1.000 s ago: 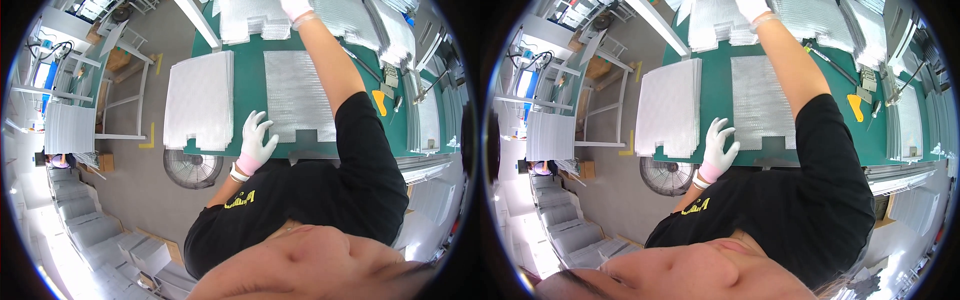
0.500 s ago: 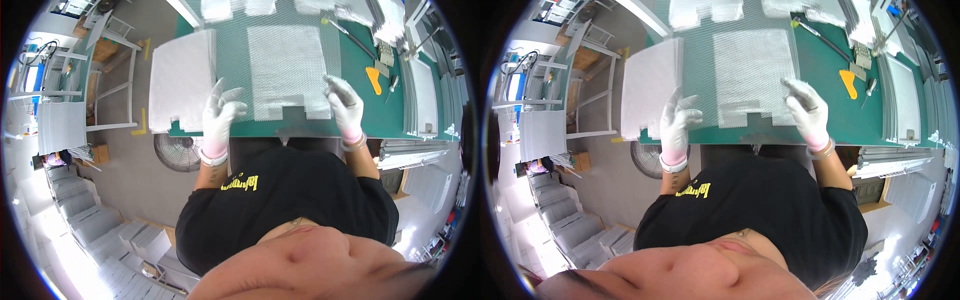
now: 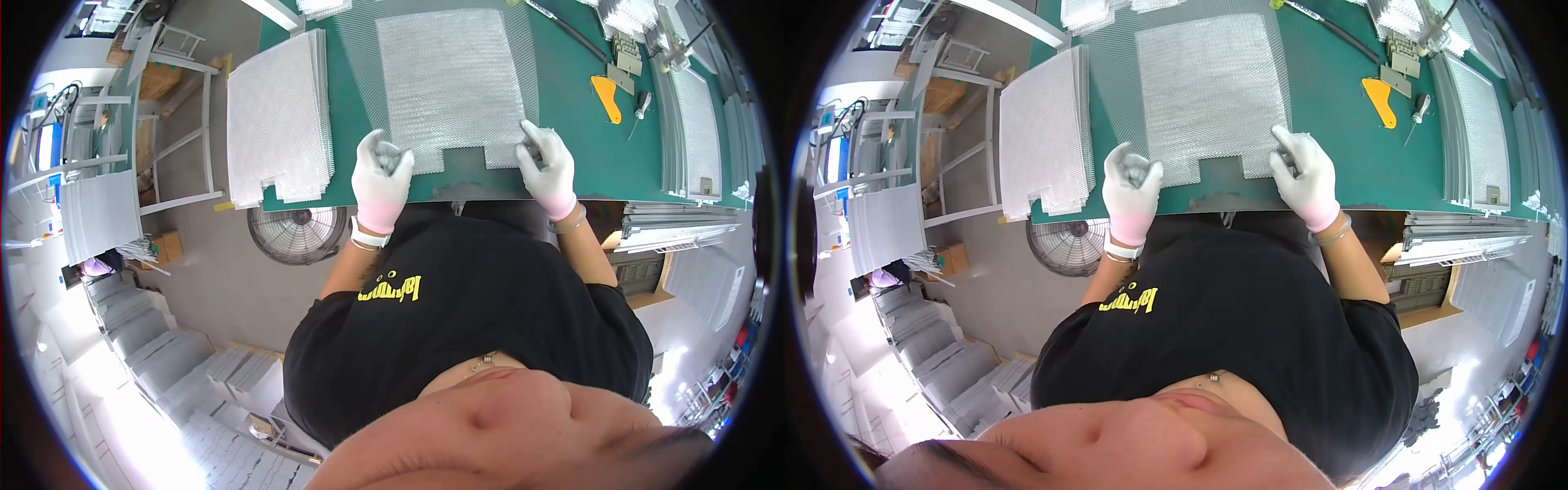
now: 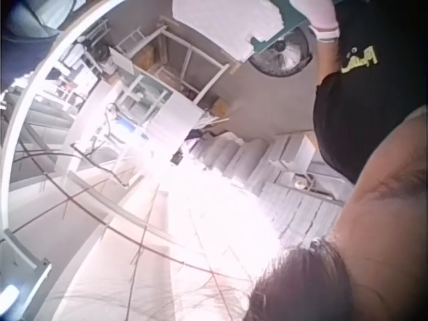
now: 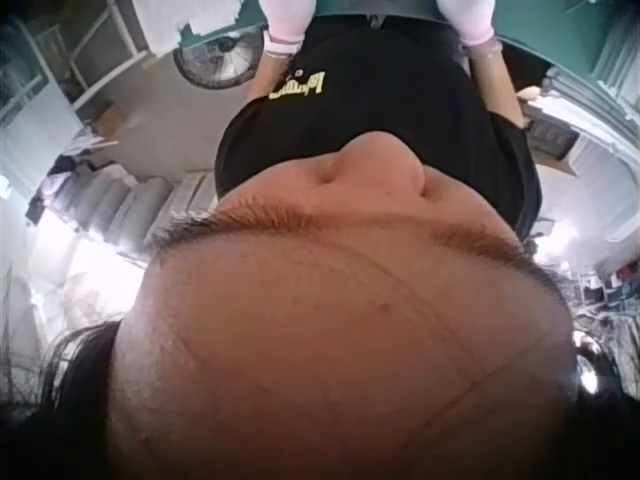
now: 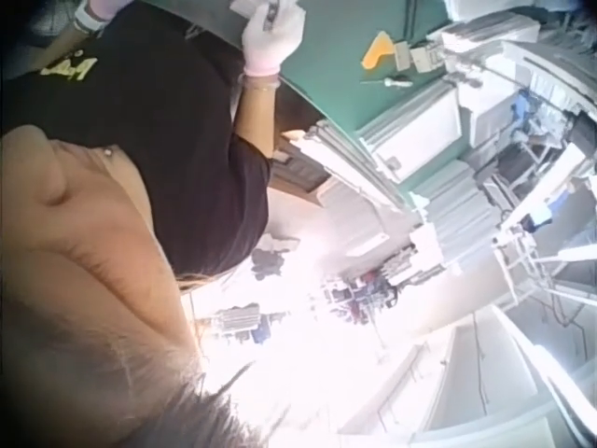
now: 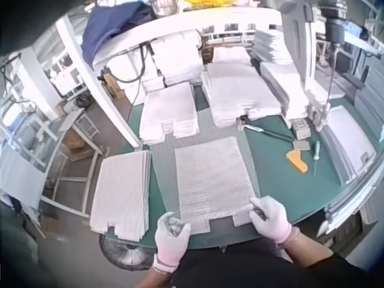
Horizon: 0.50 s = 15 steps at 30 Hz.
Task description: Assembling industrial mesh panels using a rubber mallet and a power drill at a workbench.
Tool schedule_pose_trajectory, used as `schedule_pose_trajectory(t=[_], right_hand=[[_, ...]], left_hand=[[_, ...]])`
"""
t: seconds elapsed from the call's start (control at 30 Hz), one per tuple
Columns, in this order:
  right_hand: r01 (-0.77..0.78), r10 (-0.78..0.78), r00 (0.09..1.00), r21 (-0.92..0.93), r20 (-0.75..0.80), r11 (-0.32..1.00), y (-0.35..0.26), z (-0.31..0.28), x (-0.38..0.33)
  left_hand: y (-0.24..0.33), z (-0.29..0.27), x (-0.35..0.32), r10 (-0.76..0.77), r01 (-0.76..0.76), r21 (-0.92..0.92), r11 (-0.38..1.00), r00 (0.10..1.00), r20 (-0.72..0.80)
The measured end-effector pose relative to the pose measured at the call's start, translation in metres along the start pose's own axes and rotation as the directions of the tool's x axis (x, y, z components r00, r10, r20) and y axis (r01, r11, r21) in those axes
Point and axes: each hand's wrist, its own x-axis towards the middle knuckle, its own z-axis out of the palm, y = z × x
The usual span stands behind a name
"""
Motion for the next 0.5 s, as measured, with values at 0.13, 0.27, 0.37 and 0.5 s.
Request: schedule_pose_trajectory(t=[0.13, 0.27, 0.37, 0.5], right_hand=[[0.158, -0.158, 0.986, -0.002, -0.060, 0.987, -0.001, 0.006, 0.004], [0.066, -0.068, 0.992, 0.022, 0.108, 0.998, -0.002, 0.002, 0.003], [-0.045, 0.032, 0.988, 0.086, 0.154, 0.995, -0.002, 0.000, 0.001], [-0.091, 0.085, 0.985, 0.029, 0.153, 0.995, 0.001, -0.006, 0.000]], left_hand=[[-0.011, 0.002, -0.018, 0.093, -0.123, -0.211, 0.970, 0.985, -0.143], [-0.020, -0.009, -0.029, -0.019, -0.008, -0.233, 0.972, 0.993, -0.113], [-0.016, -0.015, -0.026, -0.098, 0.092, -0.137, 0.986, 0.994, -0.038], [-0.014, -0.010, -0.006, -0.140, 0.138, 0.045, 0.989, 0.990, 0.024]])
